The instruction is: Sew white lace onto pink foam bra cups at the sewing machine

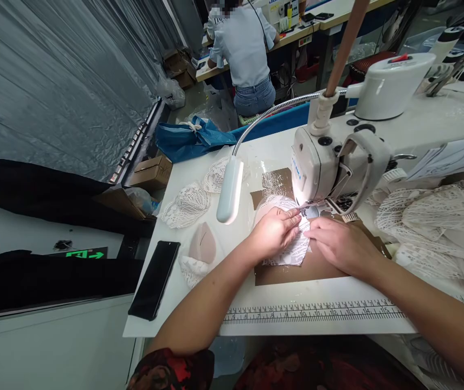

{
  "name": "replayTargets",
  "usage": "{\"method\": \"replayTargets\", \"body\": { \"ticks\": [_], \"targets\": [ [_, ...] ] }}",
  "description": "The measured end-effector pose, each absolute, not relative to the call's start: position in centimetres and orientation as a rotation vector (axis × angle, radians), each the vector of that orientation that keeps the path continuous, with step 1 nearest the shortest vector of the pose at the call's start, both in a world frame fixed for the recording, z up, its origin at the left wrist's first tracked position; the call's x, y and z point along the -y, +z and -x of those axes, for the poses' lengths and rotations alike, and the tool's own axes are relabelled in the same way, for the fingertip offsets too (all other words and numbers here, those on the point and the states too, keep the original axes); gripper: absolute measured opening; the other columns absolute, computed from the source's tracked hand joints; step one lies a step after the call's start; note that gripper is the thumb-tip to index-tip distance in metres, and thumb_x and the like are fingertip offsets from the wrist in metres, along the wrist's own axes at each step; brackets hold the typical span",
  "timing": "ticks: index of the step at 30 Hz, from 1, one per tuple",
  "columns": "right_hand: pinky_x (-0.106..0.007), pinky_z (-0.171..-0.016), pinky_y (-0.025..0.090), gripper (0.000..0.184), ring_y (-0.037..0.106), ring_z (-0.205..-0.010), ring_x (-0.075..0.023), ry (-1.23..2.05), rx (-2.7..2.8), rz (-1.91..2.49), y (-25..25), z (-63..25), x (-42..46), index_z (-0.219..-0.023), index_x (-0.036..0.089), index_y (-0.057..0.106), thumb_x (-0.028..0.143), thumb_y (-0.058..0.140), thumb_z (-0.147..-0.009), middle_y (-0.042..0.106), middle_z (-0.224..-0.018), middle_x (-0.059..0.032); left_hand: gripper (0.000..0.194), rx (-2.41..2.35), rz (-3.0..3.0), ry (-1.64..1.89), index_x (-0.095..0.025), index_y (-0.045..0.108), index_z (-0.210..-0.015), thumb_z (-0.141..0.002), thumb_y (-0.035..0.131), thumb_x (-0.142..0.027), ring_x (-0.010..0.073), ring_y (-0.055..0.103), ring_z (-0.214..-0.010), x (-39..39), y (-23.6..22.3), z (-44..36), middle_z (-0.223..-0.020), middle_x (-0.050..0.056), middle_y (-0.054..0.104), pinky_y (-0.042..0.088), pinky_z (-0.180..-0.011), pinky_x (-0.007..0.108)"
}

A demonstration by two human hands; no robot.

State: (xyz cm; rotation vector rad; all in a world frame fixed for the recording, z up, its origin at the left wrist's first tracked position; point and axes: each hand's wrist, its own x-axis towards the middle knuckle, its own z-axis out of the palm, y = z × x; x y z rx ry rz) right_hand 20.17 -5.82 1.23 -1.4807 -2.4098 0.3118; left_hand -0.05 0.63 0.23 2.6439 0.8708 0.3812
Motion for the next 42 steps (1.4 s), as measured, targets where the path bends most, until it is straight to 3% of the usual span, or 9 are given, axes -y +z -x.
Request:
{"method": "replayTargets", "body": {
  "ticks": [2,7,12,19,23,28,35,39,42],
  "targets": [
    [-0.026,-0.060,0.039,0.033,0.058,-0.071,-0.0142,0.308,2.402,1.413,1.2,-20.3,5.9,-0.091,0.021,0.073,0.012,0.041,-0.087,0.069,-0.094,-0.0056,0.039,-0.881,-2.695,0.425,-0.011,0.063,-0.124,-0.096,0.044,-0.031,0.0261,0.063,-0.109,-0.5,-0.1,-0.1,-0.135,0.015,0.059,0.054,-0.092,0.042],
    [-0.028,-0.053,0.032,0.040,0.053,-0.061,-0.0130,0.125,2.408,1.595,0.8,-20.3,5.8,-0.109,0.018,0.071,0.010,0.037,-0.088,0.066,-0.090,-0.0059,0.037,-0.877,-2.764,0.494,-0.011,0.063,-0.124,-0.097,0.042,-0.027,0.0237,0.064,-0.100,-0.3,-0.3,-0.3,-0.132,0.012,0.061,0.054,-0.088,0.040],
    [-0.028,-0.053,0.031,0.042,0.056,-0.068,-0.0136,0.080,2.464,1.621,0.7,-20.1,5.8,-0.115,0.019,0.069,0.008,0.040,-0.087,0.066,-0.100,-0.0070,0.038,-0.869,-2.754,0.489,-0.010,0.061,-0.125,-0.095,0.044,-0.024,0.0239,0.061,-0.098,-0.5,-0.2,0.0,-0.132,0.013,0.061,0.053,-0.087,0.041],
    [-0.026,-0.050,0.031,0.046,0.057,-0.068,-0.0144,0.068,2.476,1.687,0.5,-20.0,5.9,-0.123,0.021,0.065,0.006,0.041,-0.086,0.065,-0.093,-0.0071,0.040,-0.936,-2.730,0.409,-0.012,0.060,-0.127,-0.094,0.042,-0.026,0.0248,0.057,-0.095,-1.2,0.0,-0.1,-0.122,0.015,0.066,0.050,-0.085,0.042],
    [-0.027,-0.050,0.032,0.047,0.057,-0.066,-0.0146,0.052,2.454,1.680,0.2,-20.0,6.0,-0.121,0.022,0.066,0.006,0.042,-0.085,0.066,-0.088,-0.0058,0.040,-1.056,-2.734,0.386,-0.016,0.059,-0.129,-0.095,0.041,-0.028,0.0300,0.052,-0.114,-1.1,0.1,-0.1,-0.127,0.015,0.063,0.046,-0.090,0.048],
    [-0.029,-0.058,0.041,0.044,0.061,-0.073,-0.0179,-0.069,2.411,1.600,-0.1,-20.0,5.9,-0.118,0.019,0.068,0.007,0.042,-0.085,0.070,-0.098,-0.0070,0.045,-1.138,-2.752,0.326,-0.019,0.053,-0.136,-0.095,0.040,-0.031,0.0372,0.038,-0.135,-0.7,-0.3,-0.1,-0.144,0.011,0.050,0.038,-0.101,0.055],
    [-0.037,-0.069,0.048,0.040,0.066,-0.085,-0.0249,-0.041,2.364,1.570,-1.0,-20.6,6.4,-0.119,0.018,0.066,0.012,0.040,-0.088,0.069,-0.110,-0.0107,0.048,-1.419,-2.693,0.205,-0.017,0.049,-0.137,-0.094,0.044,-0.039,0.0399,0.040,-0.132,2.0,1.5,0.7,-0.146,0.012,0.046,0.040,-0.100,0.054],
    [-0.043,-0.072,0.049,0.037,0.065,-0.083,-0.0294,-0.041,2.376,1.530,-1.8,-21.2,6.2,-0.115,0.022,0.065,0.016,0.040,-0.088,0.068,-0.108,-0.0123,0.051,-1.526,-2.575,0.258,-0.019,0.046,-0.136,-0.093,0.048,-0.045,0.0352,0.042,-0.131,5.7,3.9,5.6,-0.145,0.014,0.046,0.043,-0.101,0.050],
    [-0.047,-0.071,0.050,0.039,0.066,-0.083,-0.0328,-0.008,2.378,1.487,-2.2,-21.4,6.2,-0.116,0.026,0.063,0.018,0.038,-0.088,0.066,-0.109,-0.0129,0.045,-1.946,-2.431,0.438,-0.016,0.044,-0.135,-0.097,0.041,-0.041,0.0350,0.041,-0.133,8.8,4.3,11.1,-0.142,0.017,0.047,0.039,-0.104,0.055]
  ]
}}
